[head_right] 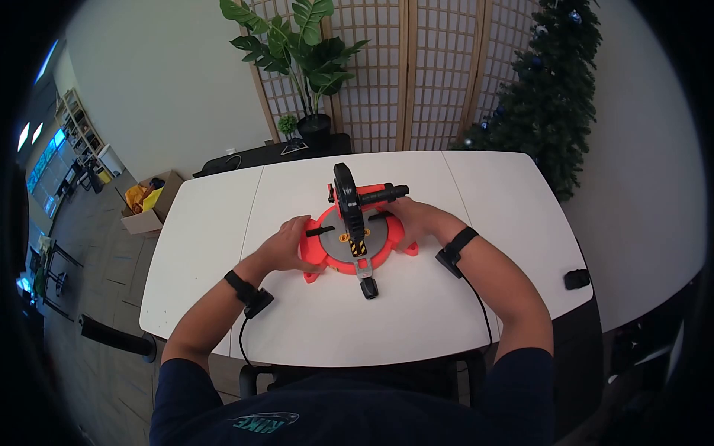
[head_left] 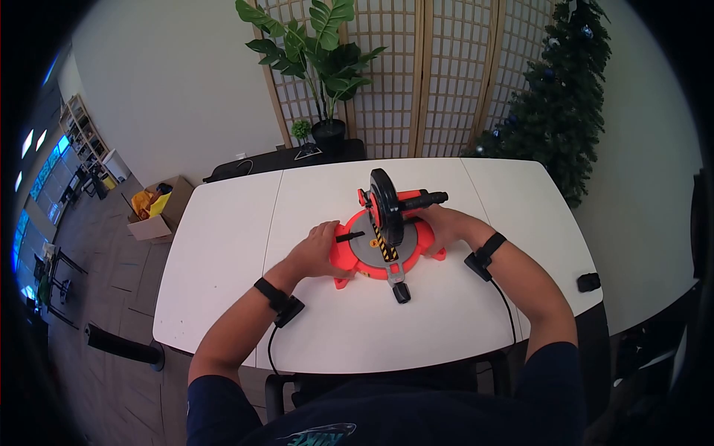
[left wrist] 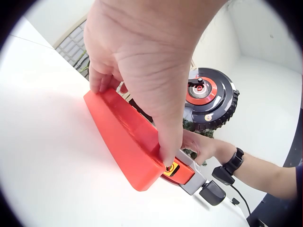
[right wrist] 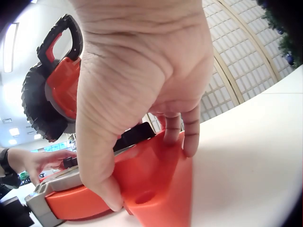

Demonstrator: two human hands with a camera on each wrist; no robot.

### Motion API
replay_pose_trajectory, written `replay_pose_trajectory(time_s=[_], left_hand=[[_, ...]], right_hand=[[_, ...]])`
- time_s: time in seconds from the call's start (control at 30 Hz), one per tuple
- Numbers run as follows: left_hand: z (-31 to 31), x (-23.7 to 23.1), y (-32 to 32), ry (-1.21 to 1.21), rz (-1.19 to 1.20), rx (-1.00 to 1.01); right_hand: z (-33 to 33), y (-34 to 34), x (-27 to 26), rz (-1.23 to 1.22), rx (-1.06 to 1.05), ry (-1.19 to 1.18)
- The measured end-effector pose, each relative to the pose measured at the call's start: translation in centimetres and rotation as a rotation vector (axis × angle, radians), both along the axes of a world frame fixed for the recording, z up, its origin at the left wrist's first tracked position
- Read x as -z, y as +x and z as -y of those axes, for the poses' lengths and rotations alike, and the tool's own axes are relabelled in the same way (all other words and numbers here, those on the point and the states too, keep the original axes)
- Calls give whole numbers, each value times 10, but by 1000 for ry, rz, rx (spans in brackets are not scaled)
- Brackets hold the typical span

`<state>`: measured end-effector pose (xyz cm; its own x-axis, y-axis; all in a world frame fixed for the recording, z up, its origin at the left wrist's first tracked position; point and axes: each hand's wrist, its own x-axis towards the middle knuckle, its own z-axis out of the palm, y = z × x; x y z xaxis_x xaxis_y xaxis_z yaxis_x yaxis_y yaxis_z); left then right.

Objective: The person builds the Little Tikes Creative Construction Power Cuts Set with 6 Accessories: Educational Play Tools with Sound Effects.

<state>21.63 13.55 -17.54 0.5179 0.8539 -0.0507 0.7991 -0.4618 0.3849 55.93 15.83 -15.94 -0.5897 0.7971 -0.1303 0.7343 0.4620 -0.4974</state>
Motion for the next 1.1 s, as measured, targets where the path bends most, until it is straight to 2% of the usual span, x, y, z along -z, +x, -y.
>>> replay_pose_trajectory(time_s=[0.13, 0.5, 0.73, 1.03, 1.1], left_hand=[[0, -3, -4, -35, 30, 23], [1, -8, -10, -76, 51, 167], [8, -10, -13, -103, 85, 174], [17, -15, -14, -118, 99, 161], [20, -23, -13, -184, 94, 117]], right_hand=[[22, -3, -8, -94, -11, 10], [59, -1, -9, -77, 44, 35], [57, 5, 12, -86, 13, 50], [69, 4, 8, -82, 3, 114], [73, 4, 0, -47, 32, 58]])
